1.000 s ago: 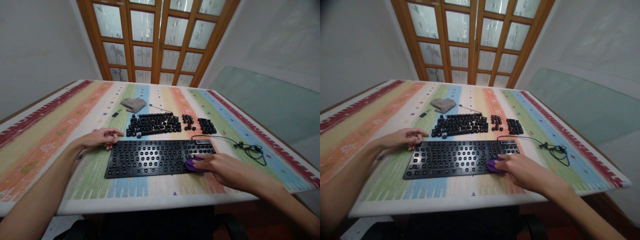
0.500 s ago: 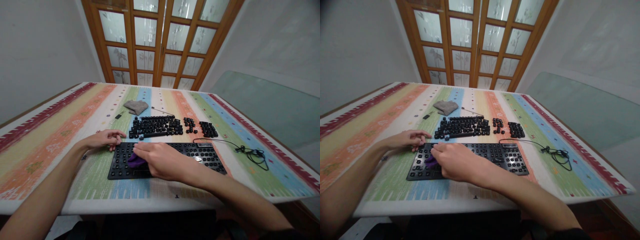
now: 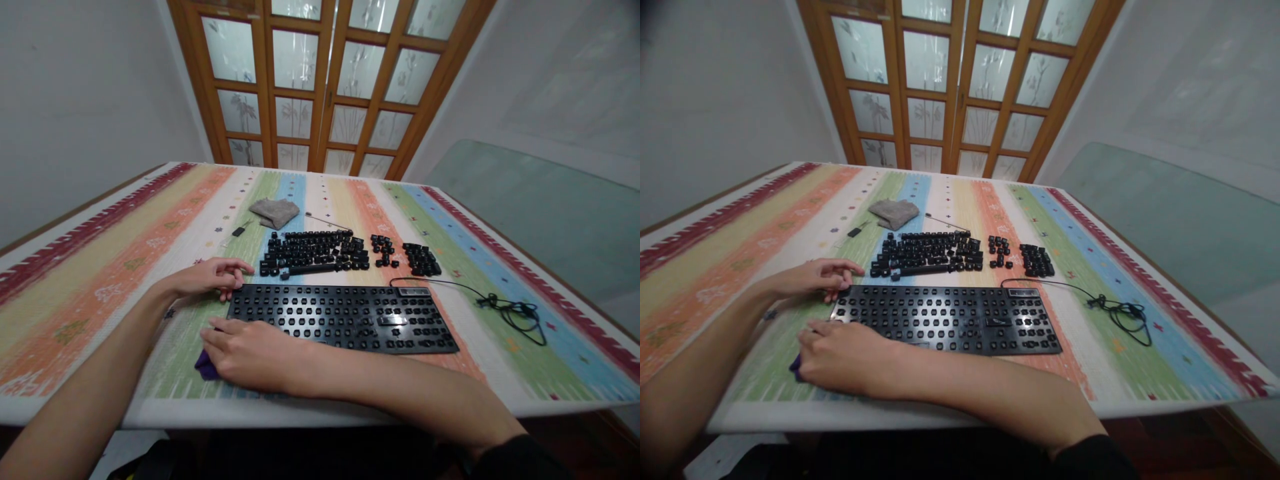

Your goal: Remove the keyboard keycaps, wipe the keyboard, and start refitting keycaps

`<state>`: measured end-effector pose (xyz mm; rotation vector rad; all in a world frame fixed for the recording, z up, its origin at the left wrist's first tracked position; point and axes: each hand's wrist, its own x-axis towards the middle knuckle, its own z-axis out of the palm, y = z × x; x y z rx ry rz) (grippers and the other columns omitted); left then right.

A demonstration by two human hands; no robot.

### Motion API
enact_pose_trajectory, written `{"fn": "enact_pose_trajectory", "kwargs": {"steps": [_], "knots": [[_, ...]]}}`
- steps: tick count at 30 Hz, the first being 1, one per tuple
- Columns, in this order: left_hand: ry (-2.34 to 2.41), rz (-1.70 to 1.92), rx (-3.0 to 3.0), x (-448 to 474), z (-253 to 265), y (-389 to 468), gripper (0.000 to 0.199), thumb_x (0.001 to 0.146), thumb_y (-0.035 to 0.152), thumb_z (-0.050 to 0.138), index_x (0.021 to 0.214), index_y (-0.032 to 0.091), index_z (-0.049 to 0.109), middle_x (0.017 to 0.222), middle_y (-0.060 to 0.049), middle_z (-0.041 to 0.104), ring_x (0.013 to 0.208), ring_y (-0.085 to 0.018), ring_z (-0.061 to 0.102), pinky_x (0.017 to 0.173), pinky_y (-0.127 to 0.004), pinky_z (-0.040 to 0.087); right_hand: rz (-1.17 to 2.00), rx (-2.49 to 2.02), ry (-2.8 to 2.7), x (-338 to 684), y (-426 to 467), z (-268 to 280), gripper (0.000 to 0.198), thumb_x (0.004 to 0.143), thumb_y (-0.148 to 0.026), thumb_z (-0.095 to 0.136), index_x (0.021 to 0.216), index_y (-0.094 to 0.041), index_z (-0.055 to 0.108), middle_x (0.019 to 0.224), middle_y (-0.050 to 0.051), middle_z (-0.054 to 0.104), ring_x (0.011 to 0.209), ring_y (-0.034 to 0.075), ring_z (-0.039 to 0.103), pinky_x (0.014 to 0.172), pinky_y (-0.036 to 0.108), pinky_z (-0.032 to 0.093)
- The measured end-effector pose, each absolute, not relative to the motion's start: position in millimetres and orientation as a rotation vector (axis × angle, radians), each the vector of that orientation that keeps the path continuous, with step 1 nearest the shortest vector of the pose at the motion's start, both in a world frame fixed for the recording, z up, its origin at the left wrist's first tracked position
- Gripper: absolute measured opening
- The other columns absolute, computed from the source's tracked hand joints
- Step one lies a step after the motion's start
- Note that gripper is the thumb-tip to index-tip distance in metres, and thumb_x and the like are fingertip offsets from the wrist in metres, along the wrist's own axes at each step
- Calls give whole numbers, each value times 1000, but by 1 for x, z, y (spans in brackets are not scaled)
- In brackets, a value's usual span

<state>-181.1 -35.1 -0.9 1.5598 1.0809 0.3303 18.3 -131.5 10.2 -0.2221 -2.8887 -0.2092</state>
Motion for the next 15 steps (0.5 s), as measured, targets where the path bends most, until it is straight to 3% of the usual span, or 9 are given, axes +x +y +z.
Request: {"fn": "enact_pose_trajectory", "kwargs": {"steps": [5,9,15], "knots": [[1077,326,1579,-181,0,-35,48,78,38,67,121,20,57,86,0,59,60,-10,57,53,-22,50,-280,-315,-2858,26,-138,-9,30,100,-11,40,118,-1,62,126,19,63,118,23,58,105,35,44],[1086,319,1582,-183,-2,-34,50,79,42,67,123,20,57,86,-1,59,61,-11,58,53,-23,50,-357,-342,-2819,37,-143,-11,36,102,-12,36,128,-1,58,134,15,61,126,22,54,111,35,39],[1078,320,1594,-182,-2,-34,49,78,41,66,122,20,57,86,-1,58,61,-12,57,55,-24,50,-338,-405,-2901,60,-147,-9,38,103,-14,36,134,-3,55,142,14,55,133,24,49,110,35,42]]}}
